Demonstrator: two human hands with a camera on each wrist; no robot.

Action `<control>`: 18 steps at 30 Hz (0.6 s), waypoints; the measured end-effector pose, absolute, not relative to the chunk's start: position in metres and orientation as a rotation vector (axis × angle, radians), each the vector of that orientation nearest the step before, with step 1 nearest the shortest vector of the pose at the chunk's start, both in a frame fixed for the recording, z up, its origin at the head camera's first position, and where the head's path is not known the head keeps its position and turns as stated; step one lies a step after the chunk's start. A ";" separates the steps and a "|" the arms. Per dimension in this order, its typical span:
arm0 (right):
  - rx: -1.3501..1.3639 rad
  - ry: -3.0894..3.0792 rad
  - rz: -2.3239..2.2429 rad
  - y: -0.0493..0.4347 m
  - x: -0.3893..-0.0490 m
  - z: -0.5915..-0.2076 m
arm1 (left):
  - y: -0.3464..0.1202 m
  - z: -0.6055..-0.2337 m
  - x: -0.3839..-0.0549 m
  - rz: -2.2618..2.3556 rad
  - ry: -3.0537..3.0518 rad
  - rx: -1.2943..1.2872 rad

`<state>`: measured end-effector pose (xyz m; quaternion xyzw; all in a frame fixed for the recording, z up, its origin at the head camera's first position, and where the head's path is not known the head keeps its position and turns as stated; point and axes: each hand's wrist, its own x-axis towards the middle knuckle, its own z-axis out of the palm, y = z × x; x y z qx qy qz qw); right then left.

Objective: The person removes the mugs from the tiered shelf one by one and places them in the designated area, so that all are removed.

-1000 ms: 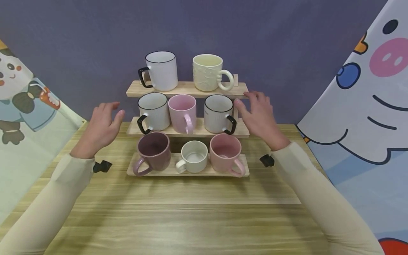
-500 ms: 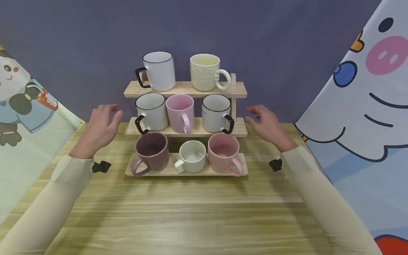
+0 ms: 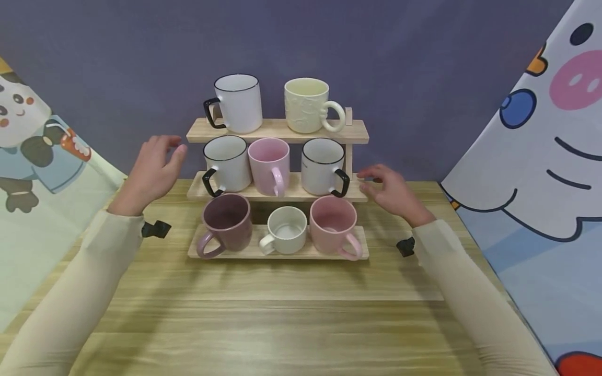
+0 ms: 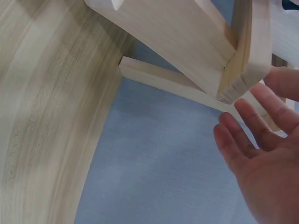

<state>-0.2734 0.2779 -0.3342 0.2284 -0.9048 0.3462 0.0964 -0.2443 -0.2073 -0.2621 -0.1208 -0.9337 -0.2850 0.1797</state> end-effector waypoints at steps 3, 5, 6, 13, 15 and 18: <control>0.693 -2.679 1.012 0.277 -0.275 -0.336 | -0.205 -0.249 -0.247 -0.814 -2.632 -0.345; 0.706 -2.673 1.004 0.278 -0.274 -0.337 | -0.203 -0.241 -0.250 -0.828 -2.630 -0.359; 0.707 -2.672 1.005 0.277 -0.274 -0.337 | -0.202 -0.237 -0.251 -0.836 -2.627 -0.366; 0.695 -2.676 1.066 0.278 -0.272 -0.341 | -0.189 -0.208 -0.262 -0.867 -2.643 -0.402; 0.681 -2.673 1.104 0.278 -0.271 -0.342 | -0.185 -0.201 -0.266 -0.868 -2.656 -0.405; 0.654 -2.672 1.152 0.277 -0.271 -0.342 | -0.180 -0.193 -0.272 -0.865 -2.670 -0.422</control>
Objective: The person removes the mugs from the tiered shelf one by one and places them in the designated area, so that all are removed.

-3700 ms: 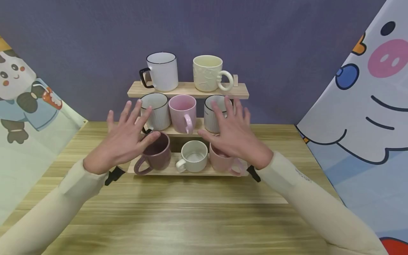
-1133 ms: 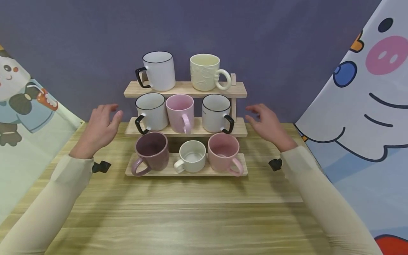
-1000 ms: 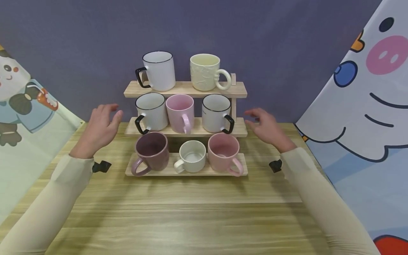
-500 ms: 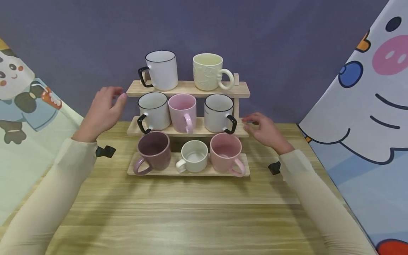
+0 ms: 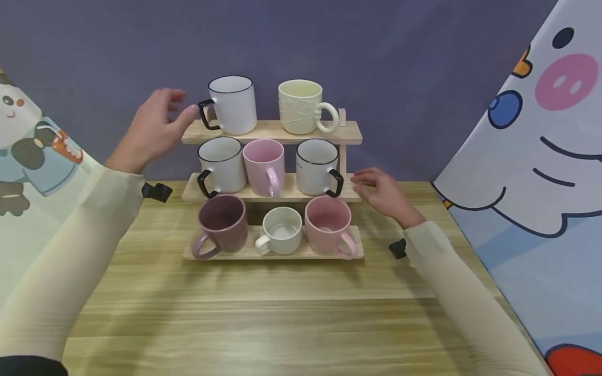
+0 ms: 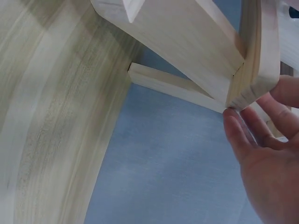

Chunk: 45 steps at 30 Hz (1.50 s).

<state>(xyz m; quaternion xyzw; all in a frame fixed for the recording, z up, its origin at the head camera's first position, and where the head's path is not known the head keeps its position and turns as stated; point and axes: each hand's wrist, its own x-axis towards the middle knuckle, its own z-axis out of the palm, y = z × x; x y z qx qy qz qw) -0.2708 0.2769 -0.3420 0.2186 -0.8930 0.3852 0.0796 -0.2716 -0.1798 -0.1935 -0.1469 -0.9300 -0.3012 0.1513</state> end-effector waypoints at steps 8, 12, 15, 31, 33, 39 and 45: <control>0.627 -2.667 1.171 0.274 -0.269 -0.341 | -0.166 -0.181 -0.287 -0.797 -2.724 -0.437; 0.632 -2.671 1.178 0.274 -0.268 -0.341 | -0.158 -0.174 -0.297 -0.744 -2.755 -0.409; 0.619 -2.689 1.185 0.276 -0.268 -0.342 | -0.152 -0.169 -0.305 -0.710 -2.790 -0.400; 0.599 -2.719 1.226 0.271 -0.261 -0.334 | -0.128 -0.154 -0.332 -0.623 -2.880 -0.354; 0.592 -2.721 1.224 0.274 -0.264 -0.338 | -0.127 -0.153 -0.333 -0.628 -2.900 -0.340; 0.616 -2.697 1.218 0.276 -0.269 -0.342 | -0.125 -0.151 -0.337 -0.614 -2.937 -0.320; 0.612 -2.696 1.214 0.272 -0.269 -0.341 | -0.127 -0.151 -0.340 -0.640 -2.922 -0.323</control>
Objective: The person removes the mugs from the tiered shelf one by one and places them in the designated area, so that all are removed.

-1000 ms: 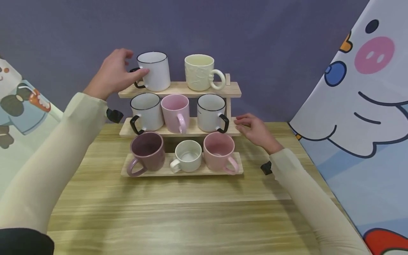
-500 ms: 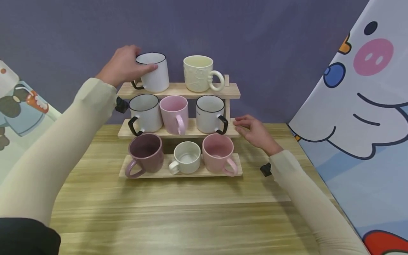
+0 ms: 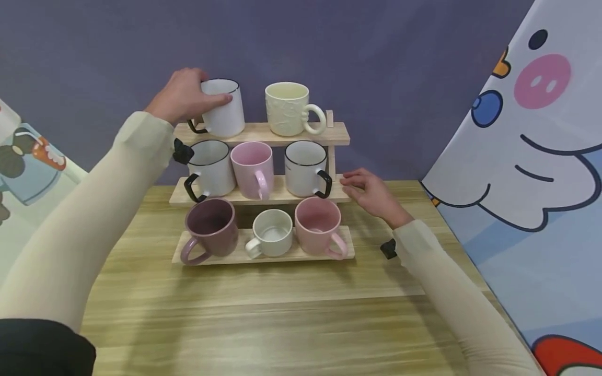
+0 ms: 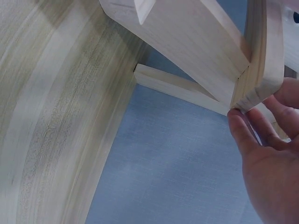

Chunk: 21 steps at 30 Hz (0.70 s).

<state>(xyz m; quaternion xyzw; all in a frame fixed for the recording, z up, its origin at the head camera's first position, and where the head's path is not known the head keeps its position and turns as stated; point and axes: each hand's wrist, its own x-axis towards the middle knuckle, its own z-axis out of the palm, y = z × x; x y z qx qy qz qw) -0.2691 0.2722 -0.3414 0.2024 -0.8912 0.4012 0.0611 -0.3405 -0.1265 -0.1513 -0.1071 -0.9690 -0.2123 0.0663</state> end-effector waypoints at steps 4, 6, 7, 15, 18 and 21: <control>0.639 -2.679 1.232 0.269 -0.270 -0.343 | -0.131 -0.152 -0.342 -0.674 -2.909 -0.301; 0.647 -2.678 1.234 0.268 -0.270 -0.344 | -0.133 -0.153 -0.343 -0.696 -2.894 -0.291; 0.649 -2.678 1.232 0.267 -0.270 -0.345 | -0.134 -0.154 -0.342 -0.707 -2.886 -0.287; 0.706 -2.687 1.094 0.260 -0.271 -0.345 | -0.149 -0.151 -0.331 -0.695 -2.807 -0.267; 0.719 -2.680 1.079 0.260 -0.273 -0.345 | -0.156 -0.144 -0.324 -0.684 -2.787 -0.260; 0.727 -2.678 1.074 0.260 -0.275 -0.346 | -0.164 -0.138 -0.317 -0.667 -2.772 -0.257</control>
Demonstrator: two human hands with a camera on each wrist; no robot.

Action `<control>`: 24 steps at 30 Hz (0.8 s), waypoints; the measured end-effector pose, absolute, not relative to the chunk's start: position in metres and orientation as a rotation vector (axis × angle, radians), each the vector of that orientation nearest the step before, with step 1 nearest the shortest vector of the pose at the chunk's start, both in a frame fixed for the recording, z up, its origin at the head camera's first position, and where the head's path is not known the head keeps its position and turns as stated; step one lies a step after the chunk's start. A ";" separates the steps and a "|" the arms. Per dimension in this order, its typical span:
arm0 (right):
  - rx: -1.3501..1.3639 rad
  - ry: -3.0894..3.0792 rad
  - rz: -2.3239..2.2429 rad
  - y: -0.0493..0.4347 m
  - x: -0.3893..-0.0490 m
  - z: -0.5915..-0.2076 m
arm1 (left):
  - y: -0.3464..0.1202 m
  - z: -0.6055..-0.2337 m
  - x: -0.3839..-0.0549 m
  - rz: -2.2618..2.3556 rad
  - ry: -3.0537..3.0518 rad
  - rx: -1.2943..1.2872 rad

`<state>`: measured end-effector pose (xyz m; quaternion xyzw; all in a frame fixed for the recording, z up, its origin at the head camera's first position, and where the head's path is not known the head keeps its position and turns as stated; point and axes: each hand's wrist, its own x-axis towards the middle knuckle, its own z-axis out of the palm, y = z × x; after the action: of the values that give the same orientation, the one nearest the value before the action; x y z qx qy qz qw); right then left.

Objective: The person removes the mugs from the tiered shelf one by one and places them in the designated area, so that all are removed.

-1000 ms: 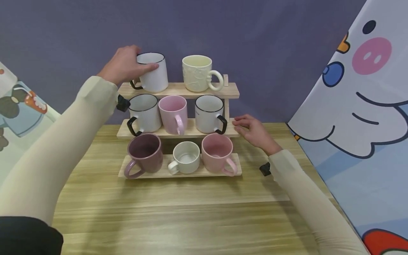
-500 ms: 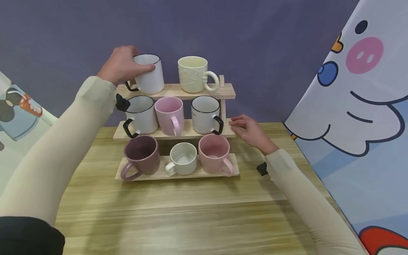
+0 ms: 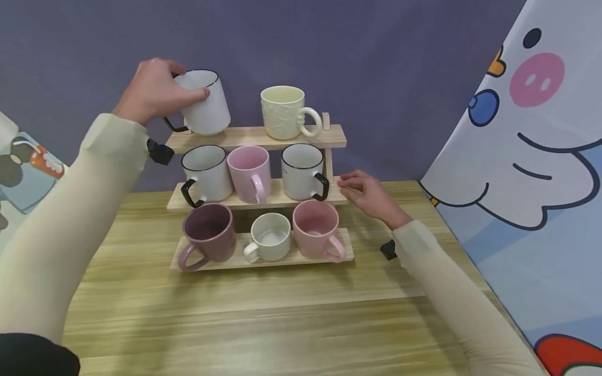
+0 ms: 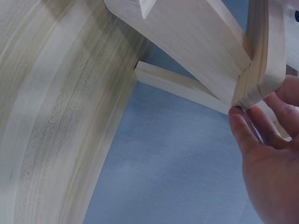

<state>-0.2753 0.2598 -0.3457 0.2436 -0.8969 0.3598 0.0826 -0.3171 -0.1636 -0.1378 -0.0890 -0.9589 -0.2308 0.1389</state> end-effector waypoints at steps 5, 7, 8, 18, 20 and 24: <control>0.748 -2.685 1.052 0.259 -0.277 -0.346 | -0.182 -0.129 -0.302 -0.660 -2.754 -0.244; 0.745 -2.691 1.050 0.260 -0.278 -0.346 | -0.191 -0.128 -0.296 -0.659 -2.753 -0.233; 0.743 -2.692 1.063 0.260 -0.278 -0.346 | -0.195 -0.128 -0.293 -0.654 -2.752 -0.228; 0.726 -2.690 1.191 0.259 -0.258 -0.327 | -0.233 -0.128 -0.278 -0.604 -2.756 -0.130; 0.714 -2.693 1.187 0.255 -0.250 -0.318 | -0.241 -0.130 -0.276 -0.596 -2.762 -0.111; 0.694 -2.697 1.153 0.255 -0.248 -0.317 | -0.257 -0.139 -0.274 -0.577 -2.789 -0.080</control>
<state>-0.2478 0.2552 -0.3167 0.2298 -0.8929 0.3819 0.0638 -0.2744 -0.2572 -0.1386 -0.0278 -0.9684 -0.2003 0.1459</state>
